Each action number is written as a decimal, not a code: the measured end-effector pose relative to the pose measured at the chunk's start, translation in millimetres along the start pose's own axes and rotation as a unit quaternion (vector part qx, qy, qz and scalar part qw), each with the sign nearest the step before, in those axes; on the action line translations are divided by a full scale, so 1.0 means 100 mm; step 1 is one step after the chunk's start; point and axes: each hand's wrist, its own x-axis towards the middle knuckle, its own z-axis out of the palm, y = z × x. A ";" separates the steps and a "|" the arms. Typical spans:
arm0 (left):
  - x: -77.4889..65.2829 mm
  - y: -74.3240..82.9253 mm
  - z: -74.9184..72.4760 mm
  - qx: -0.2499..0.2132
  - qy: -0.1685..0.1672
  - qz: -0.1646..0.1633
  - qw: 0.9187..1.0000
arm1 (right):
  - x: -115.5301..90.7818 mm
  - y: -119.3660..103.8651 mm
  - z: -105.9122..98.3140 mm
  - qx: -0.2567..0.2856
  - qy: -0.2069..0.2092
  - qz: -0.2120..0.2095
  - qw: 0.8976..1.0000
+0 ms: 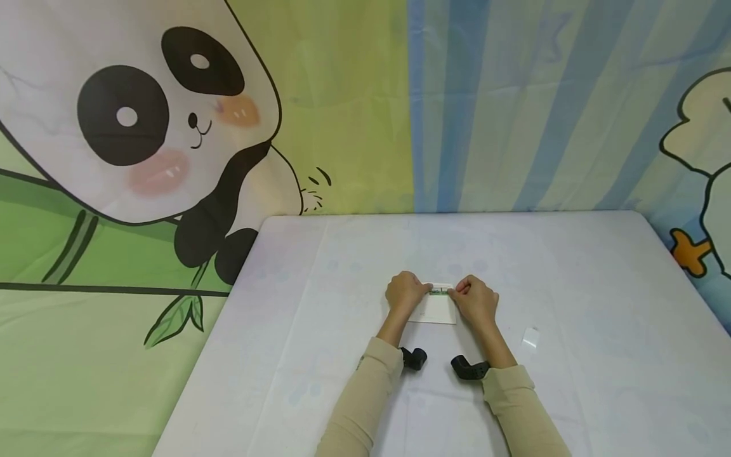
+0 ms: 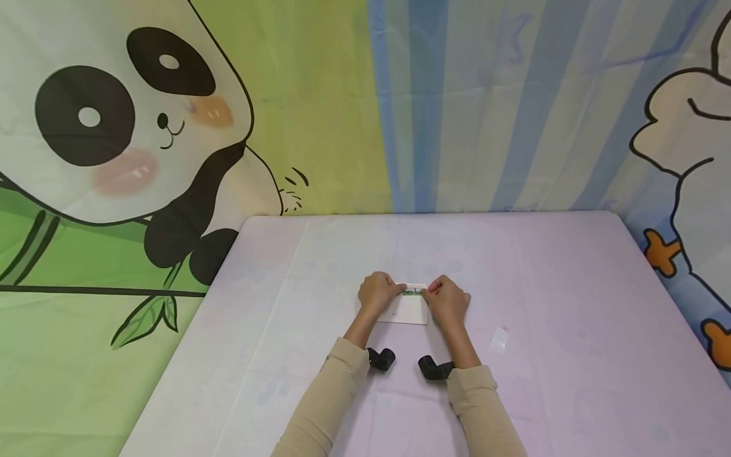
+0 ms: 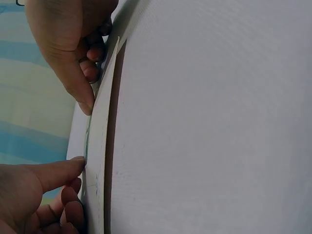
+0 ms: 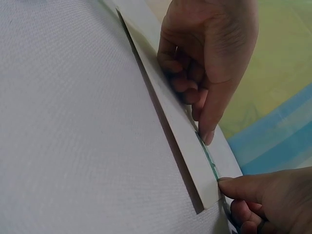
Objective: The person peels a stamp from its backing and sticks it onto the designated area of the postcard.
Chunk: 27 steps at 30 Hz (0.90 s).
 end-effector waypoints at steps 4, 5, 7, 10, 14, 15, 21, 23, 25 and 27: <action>0.01 0.00 -0.02 0.003 0.000 -0.006 1.000 | -0.01 -0.02 0.00 0.001 0.000 -0.001 1.000; 0.01 0.00 -0.03 0.004 -0.001 -0.007 1.000 | -0.02 -0.02 -0.01 0.000 -0.001 0.000 1.000; 0.01 0.00 -0.03 0.006 0.000 -0.009 1.000 | -0.03 -0.03 -0.01 -0.002 -0.003 0.001 1.000; 0.01 -0.01 -0.03 0.009 0.000 -0.013 1.000 | -0.03 -0.02 0.00 -0.005 -0.006 0.000 1.000; 0.01 -0.02 -0.03 0.012 0.006 -0.013 1.000 | -0.04 -0.02 0.02 -0.005 -0.005 -0.004 1.000; 0.01 -0.03 -0.02 0.014 0.008 -0.012 1.000 | -0.05 -0.02 0.03 -0.005 -0.004 -0.004 1.000; -0.01 -0.14 0.03 0.000 0.016 0.016 1.000 | -0.07 0.00 0.09 -0.005 -0.009 0.003 1.000; -0.02 -0.20 0.04 -0.048 0.004 0.028 0.998 | -0.07 0.02 0.10 -0.001 -0.012 0.002 1.000; 0.00 -0.27 0.04 -0.126 -0.013 0.036 0.991 | -0.06 0.04 0.11 0.009 -0.019 0.003 1.000; 0.01 -0.35 0.02 -0.218 -0.033 0.034 0.975 | -0.05 0.08 0.09 0.029 -0.036 0.005 0.999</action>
